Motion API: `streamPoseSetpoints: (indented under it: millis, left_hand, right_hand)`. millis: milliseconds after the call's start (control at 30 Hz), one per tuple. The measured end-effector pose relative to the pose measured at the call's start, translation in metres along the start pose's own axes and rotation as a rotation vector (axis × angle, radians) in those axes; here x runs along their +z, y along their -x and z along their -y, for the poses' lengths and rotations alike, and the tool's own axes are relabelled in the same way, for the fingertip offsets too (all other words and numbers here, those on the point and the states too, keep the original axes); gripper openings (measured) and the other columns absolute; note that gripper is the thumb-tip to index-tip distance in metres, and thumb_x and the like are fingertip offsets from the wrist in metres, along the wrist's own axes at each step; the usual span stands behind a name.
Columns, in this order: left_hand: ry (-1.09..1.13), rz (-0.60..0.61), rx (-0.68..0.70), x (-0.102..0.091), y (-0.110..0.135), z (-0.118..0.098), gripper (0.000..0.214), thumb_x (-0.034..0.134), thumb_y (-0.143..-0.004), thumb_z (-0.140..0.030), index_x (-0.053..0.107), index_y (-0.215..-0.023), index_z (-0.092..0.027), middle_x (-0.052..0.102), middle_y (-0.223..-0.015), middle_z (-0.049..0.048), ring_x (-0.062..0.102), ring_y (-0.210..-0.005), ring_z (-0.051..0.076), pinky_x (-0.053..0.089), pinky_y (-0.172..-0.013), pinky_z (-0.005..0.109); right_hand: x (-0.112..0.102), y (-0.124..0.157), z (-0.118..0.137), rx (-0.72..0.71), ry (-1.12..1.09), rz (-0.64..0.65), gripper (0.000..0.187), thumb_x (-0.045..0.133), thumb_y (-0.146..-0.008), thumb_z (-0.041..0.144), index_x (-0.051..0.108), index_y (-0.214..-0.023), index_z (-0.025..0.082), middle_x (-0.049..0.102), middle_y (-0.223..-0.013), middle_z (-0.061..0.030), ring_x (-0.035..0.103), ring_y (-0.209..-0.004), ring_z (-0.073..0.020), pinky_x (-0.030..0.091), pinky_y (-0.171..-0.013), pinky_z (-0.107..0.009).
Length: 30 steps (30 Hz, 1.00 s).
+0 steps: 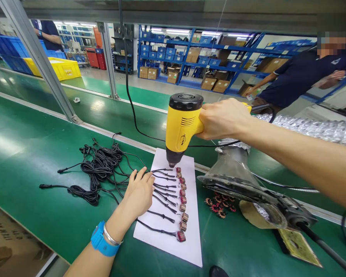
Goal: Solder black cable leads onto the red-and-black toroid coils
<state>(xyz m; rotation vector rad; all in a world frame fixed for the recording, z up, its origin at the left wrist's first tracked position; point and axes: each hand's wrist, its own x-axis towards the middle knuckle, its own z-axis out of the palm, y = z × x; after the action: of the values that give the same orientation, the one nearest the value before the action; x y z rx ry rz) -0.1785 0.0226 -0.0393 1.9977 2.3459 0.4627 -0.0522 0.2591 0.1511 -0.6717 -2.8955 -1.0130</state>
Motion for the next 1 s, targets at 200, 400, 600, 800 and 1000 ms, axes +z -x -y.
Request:
streamPoseSetpoints:
  millis: [200, 400, 600, 800, 1000]
  left_hand:
    - [0.005, -0.007, 0.007, 0.0025, 0.0009, 0.0006, 0.032, 0.044, -0.09, -0.016, 0.061, -0.117, -0.018, 0.06, -0.134, 0.0094, 0.039, -0.136, 0.031, 0.027, -0.111, 0.055]
    - [0.003, -0.005, 0.009, 0.0033, 0.0012, 0.0009, 0.032, 0.043, -0.091, -0.016, 0.062, -0.116, -0.018, 0.06, -0.133, 0.0091, 0.039, -0.136, 0.032, 0.027, -0.111, 0.056]
    - [0.002, -0.012, 0.006, 0.0024, 0.0014, -0.0003, 0.032, 0.042, -0.091, -0.015, 0.062, -0.117, -0.019, 0.061, -0.133, 0.0093, 0.038, -0.136, 0.032, 0.027, -0.111, 0.056]
    - [-0.004, 0.006, 0.002, 0.0028, 0.0013, 0.0002, 0.033, 0.042, -0.091, -0.016, 0.062, -0.118, -0.019, 0.06, -0.134, 0.0087, 0.038, -0.137, 0.032, 0.026, -0.111, 0.055]
    - [-0.006, 0.022, 0.001, 0.002, 0.0006, -0.0006, 0.034, 0.042, -0.091, -0.015, 0.062, -0.118, -0.018, 0.06, -0.134, 0.0088, 0.037, -0.137, 0.032, 0.025, -0.111, 0.056]
  right_hand:
    - [0.0018, 0.0064, -0.0016, -0.008, 0.003, 0.035, 0.041, 0.053, -0.071, 0.056, 0.062, -0.081, 0.017, 0.066, -0.073, -0.0081, 0.06, -0.058, -0.0228, 0.02, -0.044, -0.028]
    - [0.0031, 0.0083, -0.0006, 0.007, -0.003, 0.052, 0.042, 0.053, -0.07, 0.057, 0.062, -0.084, 0.019, 0.068, -0.077, -0.0074, 0.061, -0.06, -0.0229, 0.021, -0.045, -0.028]
    - [0.0056, 0.0079, -0.0008, 0.012, -0.01, 0.051, 0.045, 0.052, -0.072, 0.058, 0.063, -0.094, 0.02, 0.068, -0.081, -0.007, 0.059, -0.061, -0.0224, 0.022, -0.047, -0.028]
    - [0.0093, 0.0088, -0.0002, 0.014, -0.001, 0.046, 0.045, 0.052, -0.071, 0.06, 0.062, -0.09, 0.02, 0.068, -0.075, -0.0075, 0.059, -0.059, -0.0225, 0.02, -0.045, -0.028]
    - [0.0096, 0.0067, 0.0007, 0.007, 0.002, 0.039, 0.044, 0.052, -0.071, 0.057, 0.062, -0.092, 0.02, 0.068, -0.077, -0.0074, 0.06, -0.06, -0.0226, 0.02, -0.044, -0.028]
